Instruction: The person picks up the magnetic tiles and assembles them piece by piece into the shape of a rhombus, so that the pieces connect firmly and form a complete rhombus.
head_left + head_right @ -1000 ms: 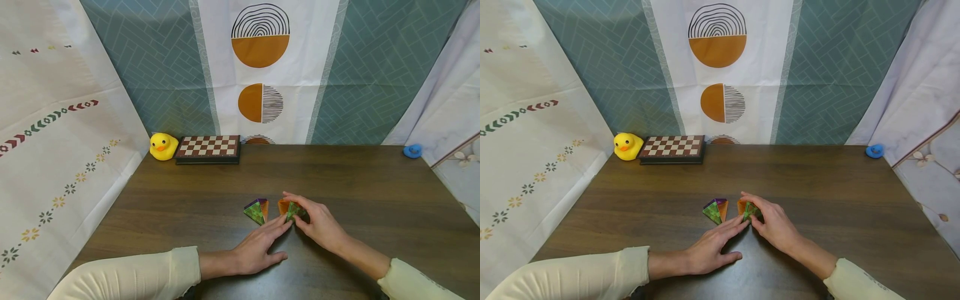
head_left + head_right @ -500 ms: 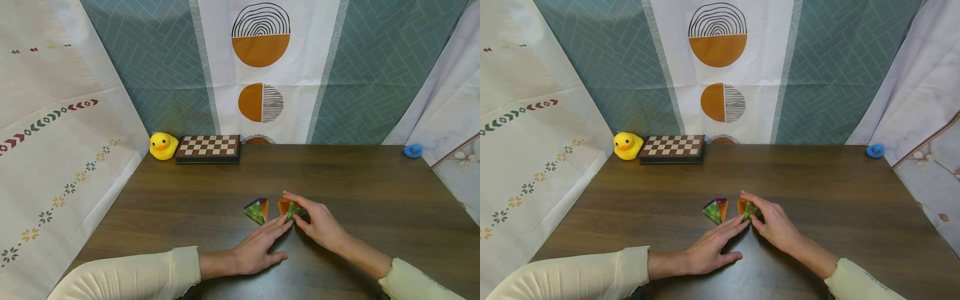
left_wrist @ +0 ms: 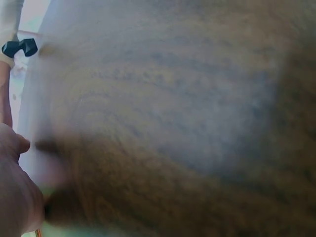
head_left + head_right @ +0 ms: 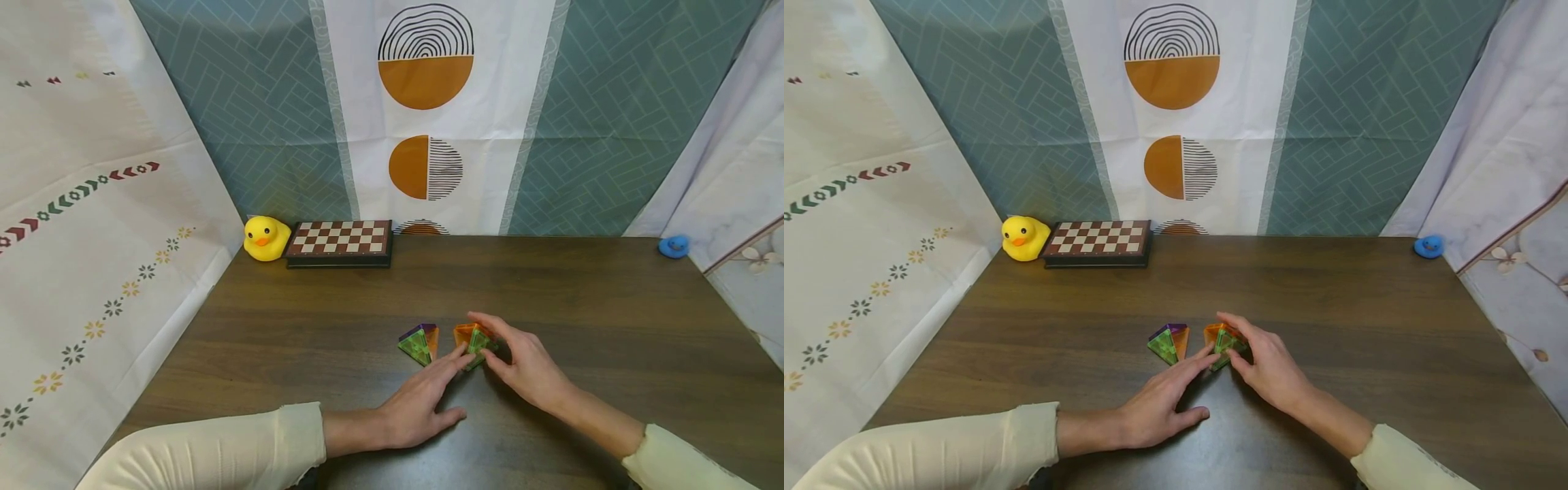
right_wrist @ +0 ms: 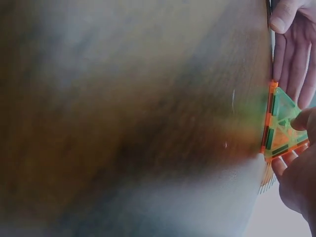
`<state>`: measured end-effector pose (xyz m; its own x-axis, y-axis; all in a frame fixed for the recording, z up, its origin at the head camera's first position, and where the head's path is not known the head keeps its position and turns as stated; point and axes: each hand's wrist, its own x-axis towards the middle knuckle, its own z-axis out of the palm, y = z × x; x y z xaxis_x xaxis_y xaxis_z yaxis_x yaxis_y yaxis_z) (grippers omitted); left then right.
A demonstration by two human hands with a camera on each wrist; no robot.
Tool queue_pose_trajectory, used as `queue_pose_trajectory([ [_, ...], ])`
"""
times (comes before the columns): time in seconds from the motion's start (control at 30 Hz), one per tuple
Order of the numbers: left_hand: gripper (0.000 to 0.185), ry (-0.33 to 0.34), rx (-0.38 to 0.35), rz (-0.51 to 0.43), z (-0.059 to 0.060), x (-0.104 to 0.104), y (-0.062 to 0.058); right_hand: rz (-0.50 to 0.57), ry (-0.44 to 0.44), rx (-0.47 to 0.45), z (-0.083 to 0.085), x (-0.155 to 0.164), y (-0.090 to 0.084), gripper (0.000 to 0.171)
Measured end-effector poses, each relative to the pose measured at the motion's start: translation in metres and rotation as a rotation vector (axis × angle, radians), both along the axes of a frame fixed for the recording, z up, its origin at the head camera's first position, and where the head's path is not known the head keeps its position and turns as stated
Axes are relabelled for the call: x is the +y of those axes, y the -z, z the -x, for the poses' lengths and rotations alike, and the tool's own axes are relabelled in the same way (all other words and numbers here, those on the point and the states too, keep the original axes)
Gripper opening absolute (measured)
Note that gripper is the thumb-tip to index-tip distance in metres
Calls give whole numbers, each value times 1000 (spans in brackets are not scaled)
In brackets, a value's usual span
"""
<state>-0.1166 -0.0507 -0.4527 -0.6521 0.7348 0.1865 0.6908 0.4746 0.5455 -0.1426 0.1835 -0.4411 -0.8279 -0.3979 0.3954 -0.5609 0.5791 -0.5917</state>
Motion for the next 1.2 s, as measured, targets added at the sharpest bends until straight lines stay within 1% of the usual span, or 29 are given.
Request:
queue_pose_trajectory([
  [0.13, 86, -60, -11, -69, -1, 0, -1, 27, 24, 9, 0, 2, 1, 69],
  [0.2, 86, -79, -18, -117, -1, 1, -3, 42, 38, 10, 0, 3, 2, 67],
  [0.37, 78, -103, -20, -244, 1, 8, -7, 59, 74, 16, 1, 4, 1, 59],
  [0.47, 71, -140, -32, -284, 4, 14, -10, 69, 89, 18, 1, 5, 0, 54],
  [0.57, 66, -190, -70, -303, 5, 21, -13, 84, 92, 7, 2, 4, 0, 51],
  [0.67, 61, -241, -123, -318, 6, 27, -15, 99, 93, -6, 2, 5, 1, 49],
  [0.77, 57, -279, -164, -334, 8, 33, -15, 98, 107, -5, 2, 5, 2, 46],
  [0.83, 54, -297, -178, -340, 10, 35, -15, 97, 124, -2, 2, 6, 3, 44],
  [1.0, 48, -319, -174, -333, 14, 39, -13, 97, 156, 7, 2, 8, 4, 38],
  [1.2, 41, -336, -135, -311, 17, 42, -10, 94, 185, 45, 3, 6, 4, 32],
])
